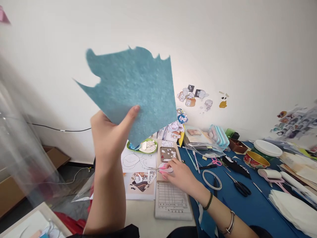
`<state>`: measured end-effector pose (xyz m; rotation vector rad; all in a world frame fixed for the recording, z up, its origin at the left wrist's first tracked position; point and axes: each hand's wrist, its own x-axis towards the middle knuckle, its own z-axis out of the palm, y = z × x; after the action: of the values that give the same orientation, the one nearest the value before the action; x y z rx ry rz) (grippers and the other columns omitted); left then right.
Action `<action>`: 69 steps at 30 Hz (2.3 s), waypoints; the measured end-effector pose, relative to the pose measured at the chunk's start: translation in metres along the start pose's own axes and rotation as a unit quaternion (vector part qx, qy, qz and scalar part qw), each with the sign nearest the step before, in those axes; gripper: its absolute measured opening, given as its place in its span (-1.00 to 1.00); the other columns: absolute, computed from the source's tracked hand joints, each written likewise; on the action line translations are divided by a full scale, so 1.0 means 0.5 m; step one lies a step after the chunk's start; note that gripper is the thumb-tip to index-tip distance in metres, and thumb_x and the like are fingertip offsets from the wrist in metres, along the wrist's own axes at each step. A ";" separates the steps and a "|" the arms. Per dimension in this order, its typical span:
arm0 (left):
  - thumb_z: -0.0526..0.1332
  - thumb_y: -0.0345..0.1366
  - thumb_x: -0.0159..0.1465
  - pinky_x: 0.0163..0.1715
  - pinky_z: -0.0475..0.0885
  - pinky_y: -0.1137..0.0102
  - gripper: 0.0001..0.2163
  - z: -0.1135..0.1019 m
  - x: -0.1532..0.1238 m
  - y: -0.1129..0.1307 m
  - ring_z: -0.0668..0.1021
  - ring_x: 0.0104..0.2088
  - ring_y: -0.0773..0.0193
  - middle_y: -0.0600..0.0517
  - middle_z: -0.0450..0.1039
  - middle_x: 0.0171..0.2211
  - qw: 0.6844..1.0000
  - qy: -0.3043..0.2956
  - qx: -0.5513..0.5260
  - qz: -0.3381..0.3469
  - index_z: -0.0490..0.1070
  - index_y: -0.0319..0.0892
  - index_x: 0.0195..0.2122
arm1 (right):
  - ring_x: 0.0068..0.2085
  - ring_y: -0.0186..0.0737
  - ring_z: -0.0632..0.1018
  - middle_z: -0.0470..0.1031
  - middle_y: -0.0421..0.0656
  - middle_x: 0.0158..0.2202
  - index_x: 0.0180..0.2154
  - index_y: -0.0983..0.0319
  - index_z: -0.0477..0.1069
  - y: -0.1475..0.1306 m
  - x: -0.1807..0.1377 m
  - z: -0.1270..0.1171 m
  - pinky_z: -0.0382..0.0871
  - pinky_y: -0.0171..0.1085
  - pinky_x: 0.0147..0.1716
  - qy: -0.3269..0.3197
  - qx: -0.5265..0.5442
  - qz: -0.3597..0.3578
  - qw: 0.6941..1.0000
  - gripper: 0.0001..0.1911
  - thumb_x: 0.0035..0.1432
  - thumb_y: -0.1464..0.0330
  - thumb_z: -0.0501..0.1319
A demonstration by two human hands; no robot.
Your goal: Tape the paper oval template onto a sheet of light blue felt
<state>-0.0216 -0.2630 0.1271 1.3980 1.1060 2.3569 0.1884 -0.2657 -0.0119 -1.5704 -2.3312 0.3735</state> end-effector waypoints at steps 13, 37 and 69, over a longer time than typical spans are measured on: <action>0.40 -0.42 -0.06 -0.24 0.48 0.35 -0.85 -0.070 0.038 0.019 0.55 -0.35 0.26 0.08 0.52 -0.44 0.974 0.164 -0.131 0.086 0.52 -0.25 -0.43 | -0.21 -0.15 0.51 0.54 -0.11 -0.29 -0.36 0.26 0.47 -0.154 0.217 0.094 0.32 -0.22 -0.21 -0.092 -0.018 -0.037 0.995 -0.90 0.11 0.42 0.18; 0.38 -0.39 -0.01 -0.26 0.47 0.38 -0.86 -0.100 0.039 0.020 0.55 -0.33 0.27 0.06 0.52 -0.40 0.976 0.163 -0.134 0.057 0.52 -0.26 -0.39 | -0.19 -0.19 0.48 0.44 -0.08 -0.18 -0.31 0.21 0.47 -0.146 0.240 0.215 0.31 -0.29 -0.16 0.062 0.116 0.131 0.983 -0.84 0.00 0.44 0.19; 0.39 -0.37 -0.01 -0.31 0.46 0.39 -0.89 -0.095 0.028 0.035 0.54 -0.39 0.28 0.10 0.50 -0.48 0.981 0.140 -0.121 0.062 0.48 -0.22 -0.49 | -0.24 -0.19 0.49 0.52 -0.14 -0.32 -0.37 0.22 0.33 -0.175 0.210 0.183 0.21 -0.31 -0.32 0.053 0.074 0.090 0.992 -0.89 0.11 0.53 0.11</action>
<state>-0.0644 -0.2924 0.1352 1.1067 0.7728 2.7338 0.0412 -0.2045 -0.0521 -1.6900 -2.0399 0.4792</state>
